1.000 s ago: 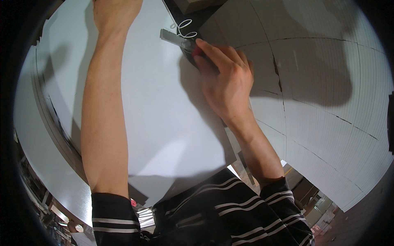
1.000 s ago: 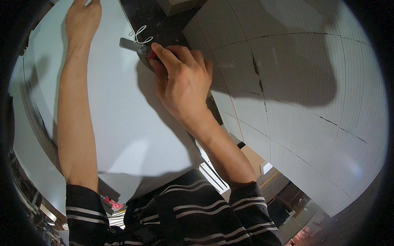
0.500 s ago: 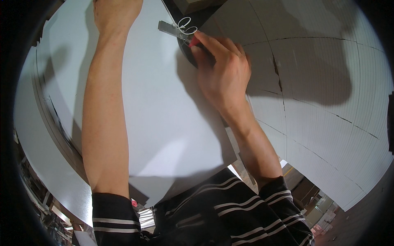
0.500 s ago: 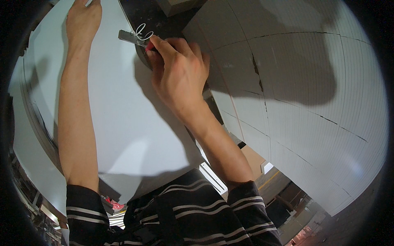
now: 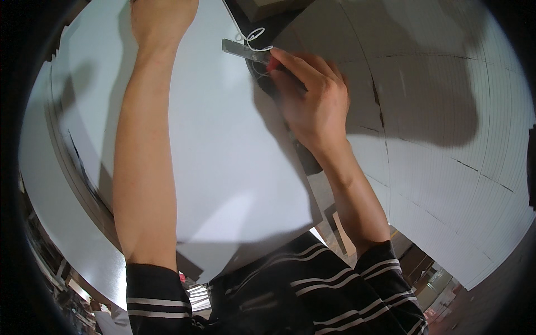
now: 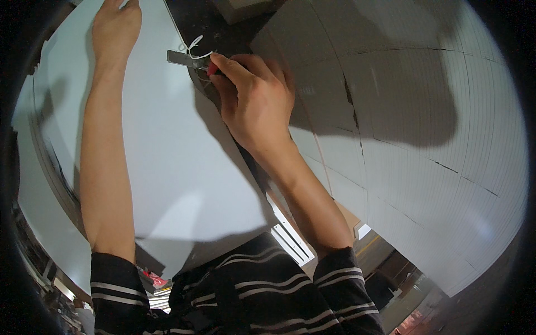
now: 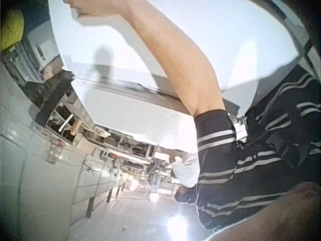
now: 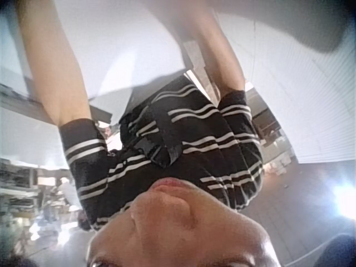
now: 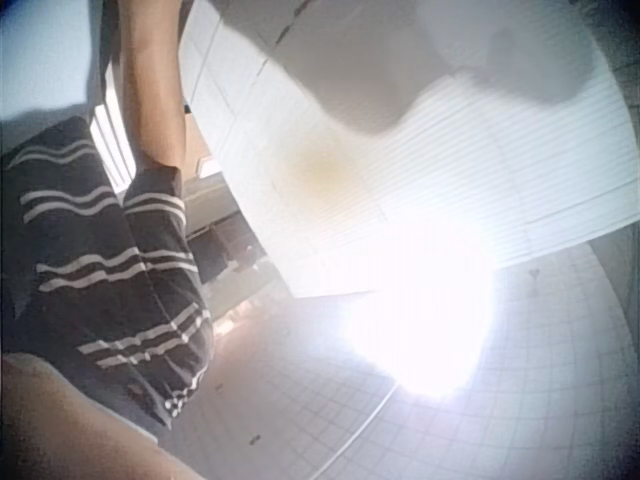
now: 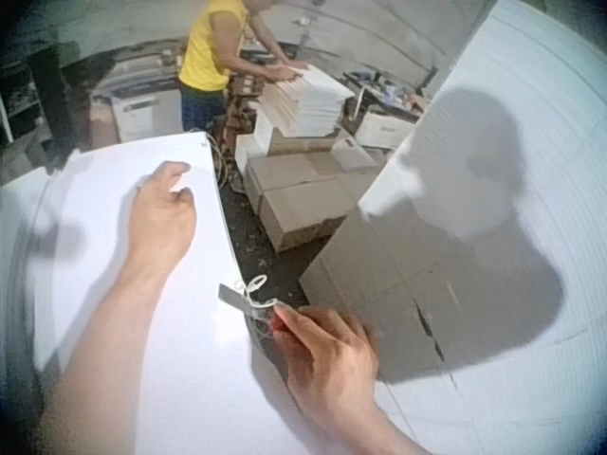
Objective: The person uses a utility knife to cut large white sheets on a workbench. They repeatedly score and snap the sheets, separating them into smaller pieces and stacking the cut sections.
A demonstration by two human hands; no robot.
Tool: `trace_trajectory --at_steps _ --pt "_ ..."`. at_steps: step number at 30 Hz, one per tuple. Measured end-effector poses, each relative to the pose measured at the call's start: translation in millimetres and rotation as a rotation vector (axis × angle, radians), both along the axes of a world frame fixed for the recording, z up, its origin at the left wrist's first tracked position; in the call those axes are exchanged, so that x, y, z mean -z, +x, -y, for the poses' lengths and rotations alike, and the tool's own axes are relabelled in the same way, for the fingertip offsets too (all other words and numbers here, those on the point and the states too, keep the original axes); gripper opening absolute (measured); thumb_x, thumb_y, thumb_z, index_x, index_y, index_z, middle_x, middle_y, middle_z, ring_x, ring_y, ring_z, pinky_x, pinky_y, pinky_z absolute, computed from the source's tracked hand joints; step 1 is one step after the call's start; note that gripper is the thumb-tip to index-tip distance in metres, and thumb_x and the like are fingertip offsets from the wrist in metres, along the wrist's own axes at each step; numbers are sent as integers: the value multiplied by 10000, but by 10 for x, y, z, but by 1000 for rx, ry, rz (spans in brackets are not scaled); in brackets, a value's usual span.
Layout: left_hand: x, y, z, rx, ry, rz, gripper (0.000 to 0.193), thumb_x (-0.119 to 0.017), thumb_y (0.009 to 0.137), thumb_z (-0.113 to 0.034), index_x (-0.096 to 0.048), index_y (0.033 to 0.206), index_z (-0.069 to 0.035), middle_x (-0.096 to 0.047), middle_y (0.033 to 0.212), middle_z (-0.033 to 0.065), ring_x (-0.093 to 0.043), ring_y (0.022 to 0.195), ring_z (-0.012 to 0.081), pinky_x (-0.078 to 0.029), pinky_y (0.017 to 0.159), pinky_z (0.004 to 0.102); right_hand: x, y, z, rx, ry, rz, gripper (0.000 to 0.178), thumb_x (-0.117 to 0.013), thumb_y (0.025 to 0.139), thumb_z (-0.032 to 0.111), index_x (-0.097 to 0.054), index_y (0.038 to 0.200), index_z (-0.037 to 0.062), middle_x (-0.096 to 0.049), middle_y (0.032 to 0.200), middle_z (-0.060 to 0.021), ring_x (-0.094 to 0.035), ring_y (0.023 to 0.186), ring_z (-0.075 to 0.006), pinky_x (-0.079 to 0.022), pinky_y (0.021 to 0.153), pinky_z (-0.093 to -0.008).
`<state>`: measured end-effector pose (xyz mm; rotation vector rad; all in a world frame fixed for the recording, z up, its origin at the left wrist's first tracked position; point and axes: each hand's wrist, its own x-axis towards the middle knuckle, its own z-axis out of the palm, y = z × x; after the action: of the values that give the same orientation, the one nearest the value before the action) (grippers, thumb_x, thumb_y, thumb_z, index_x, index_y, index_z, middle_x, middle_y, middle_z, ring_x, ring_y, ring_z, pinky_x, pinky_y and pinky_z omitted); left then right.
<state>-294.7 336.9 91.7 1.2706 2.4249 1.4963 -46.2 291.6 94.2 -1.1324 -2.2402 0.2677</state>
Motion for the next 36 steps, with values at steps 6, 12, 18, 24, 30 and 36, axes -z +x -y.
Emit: trace_trajectory --at_steps 6,12,18,24,30,36 --pt "-61 32 12 10 34 -58 353 -549 923 -31 -657 1259 -3 -716 1192 261 -700 1094 385 -537 976 414 -15 -27 -90 -1 -15 22 237 -768 887 150 -788 1122 170 -759 1023 -22 -683 932 -265 -506 859 -413" --pt "-86 83 48 -11 -27 36 349 -546 928 -18 -651 1260 5 -708 1215 261 -683 1136 391 -520 1011 426 -5 -41 -180 -13 13 38 220 -759 907 195 -784 1125 205 -748 1038 14 -664 948 -249 -465 878 -451" --pt "-41 82 32 -18 27 3 365 -529 947 -2 -618 1301 0 -677 1276 279 -649 1210 404 -497 1059 437 -7 -63 -239 -37 49 48 227 -758 906 190 -784 1132 189 -753 1034 -6 -669 932 -260 -479 854 -435" --pt "-42 102 28 -33 22 23 371 -517 961 1 -592 1325 10 -662 1289 300 -631 1243 414 -490 1078 446 -5 -141 -365 -85 82 30 232 -750 901 166 -785 1130 150 -766 1003 -53 -681 884 -293 -527 805 -404" --pt "-60 109 34 -46 61 21 374 -506 953 6 -583 1319 9 -666 1259 313 -638 1220 429 -495 1059 462 17 -222 -431 -66 70 36 199 -747 916 199 -789 1108 170 -760 995 -43 -684 890 -283 -505 815 -428" --pt "-2 111 43 -62 79 -7 394 -479 946 14 -576 1327 5 -668 1242 321 -639 1208 440 -495 1049 471 119 -350 -592 -65 66 -4 173 -760 910 247 -790 1076 207 -748 983 -13 -679 914 -271 -465 821 -482"
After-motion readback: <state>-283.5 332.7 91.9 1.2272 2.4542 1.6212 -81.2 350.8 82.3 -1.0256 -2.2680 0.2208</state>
